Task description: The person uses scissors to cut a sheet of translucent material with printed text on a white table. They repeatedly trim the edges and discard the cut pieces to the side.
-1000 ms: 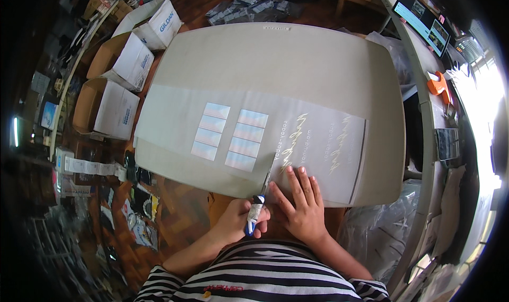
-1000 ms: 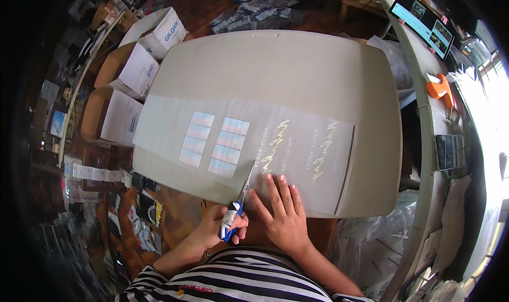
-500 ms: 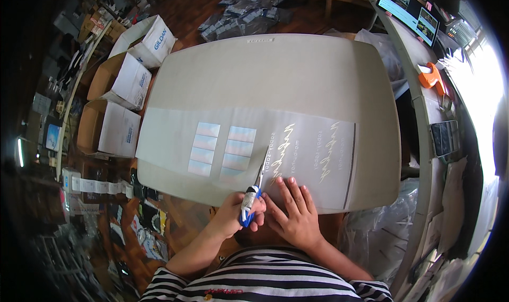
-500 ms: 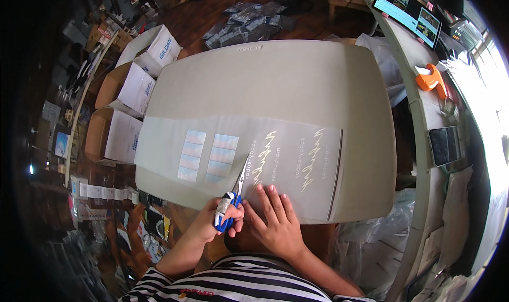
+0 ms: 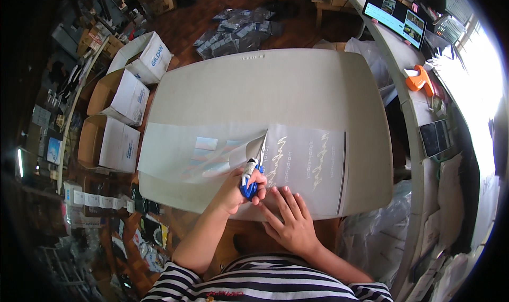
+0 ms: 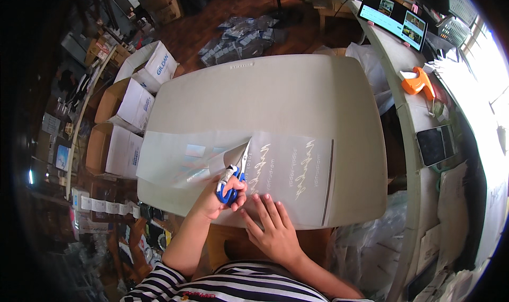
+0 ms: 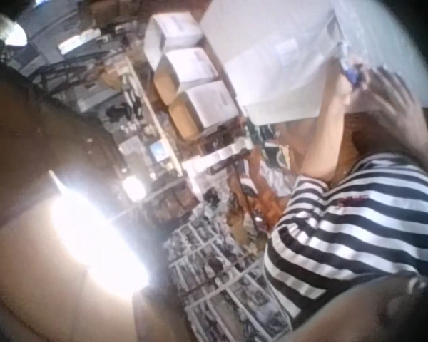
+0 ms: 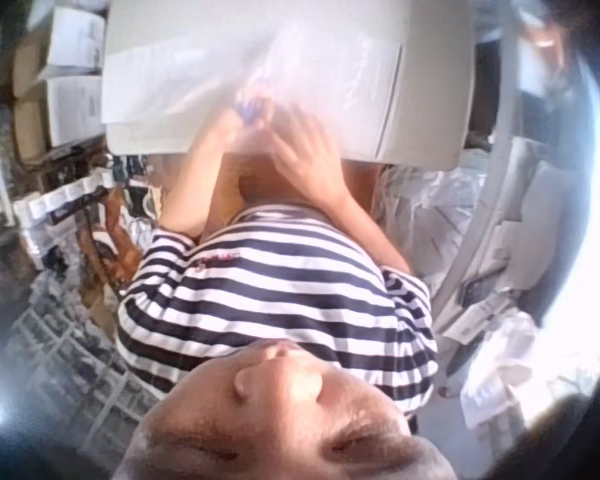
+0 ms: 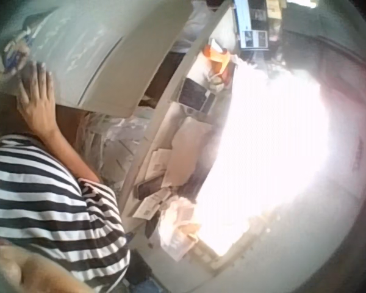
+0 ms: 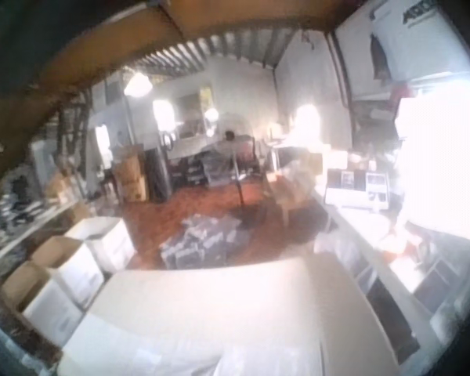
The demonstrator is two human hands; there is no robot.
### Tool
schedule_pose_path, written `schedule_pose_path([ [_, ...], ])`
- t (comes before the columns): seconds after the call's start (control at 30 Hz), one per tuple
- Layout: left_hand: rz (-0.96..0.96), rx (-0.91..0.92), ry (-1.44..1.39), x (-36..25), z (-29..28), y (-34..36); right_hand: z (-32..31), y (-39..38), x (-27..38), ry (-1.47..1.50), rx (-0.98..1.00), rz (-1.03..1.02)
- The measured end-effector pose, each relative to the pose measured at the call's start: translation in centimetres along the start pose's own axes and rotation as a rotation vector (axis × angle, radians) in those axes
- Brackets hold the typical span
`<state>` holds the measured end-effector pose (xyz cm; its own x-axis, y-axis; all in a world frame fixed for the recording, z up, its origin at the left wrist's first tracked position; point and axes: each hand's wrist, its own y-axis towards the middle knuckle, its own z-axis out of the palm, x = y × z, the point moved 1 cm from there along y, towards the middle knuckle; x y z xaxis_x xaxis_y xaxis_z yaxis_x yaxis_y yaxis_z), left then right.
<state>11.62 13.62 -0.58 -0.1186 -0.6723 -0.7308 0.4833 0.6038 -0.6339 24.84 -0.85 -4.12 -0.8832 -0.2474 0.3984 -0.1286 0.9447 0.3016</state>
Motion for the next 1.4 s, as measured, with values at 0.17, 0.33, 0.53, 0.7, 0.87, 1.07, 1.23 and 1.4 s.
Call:
schedule_pose_path([
  [0.17,-0.030,0.040,-0.046,-0.1,0.7,1.0,-1.6,-0.4,-0.2,0.007,0.029,0.018],
  [0.33,-0.021,0.165,0.033,0.4,2.2,3.2,-2.8,-1.1,-1.0,0.029,0.052,0.015],
  [0.53,0.042,0.226,0.022,0.3,4.3,5.9,-3.1,-1.0,-1.0,0.063,0.032,0.015],
  [0.7,0.166,0.317,-0.116,1.3,4.5,6.5,-3.8,-1.4,-2.4,0.184,0.027,-0.046],
  [0.87,0.019,0.682,-0.022,2.7,6.6,-2.1,-5.4,0.2,-8.2,0.055,-0.245,0.219],
  [1.07,0.253,0.688,0.034,1.7,4.3,-9.2,0.9,16.2,-2.8,-0.031,-0.129,-0.110],
  [1.23,0.346,0.342,-0.082,1.5,2.5,-12.8,6.5,19.9,-1.1,0.017,0.062,-0.089],
  [1.4,0.322,0.285,-0.086,2.7,0.2,-12.5,4.9,21.8,-1.7,0.080,0.109,-0.194],
])
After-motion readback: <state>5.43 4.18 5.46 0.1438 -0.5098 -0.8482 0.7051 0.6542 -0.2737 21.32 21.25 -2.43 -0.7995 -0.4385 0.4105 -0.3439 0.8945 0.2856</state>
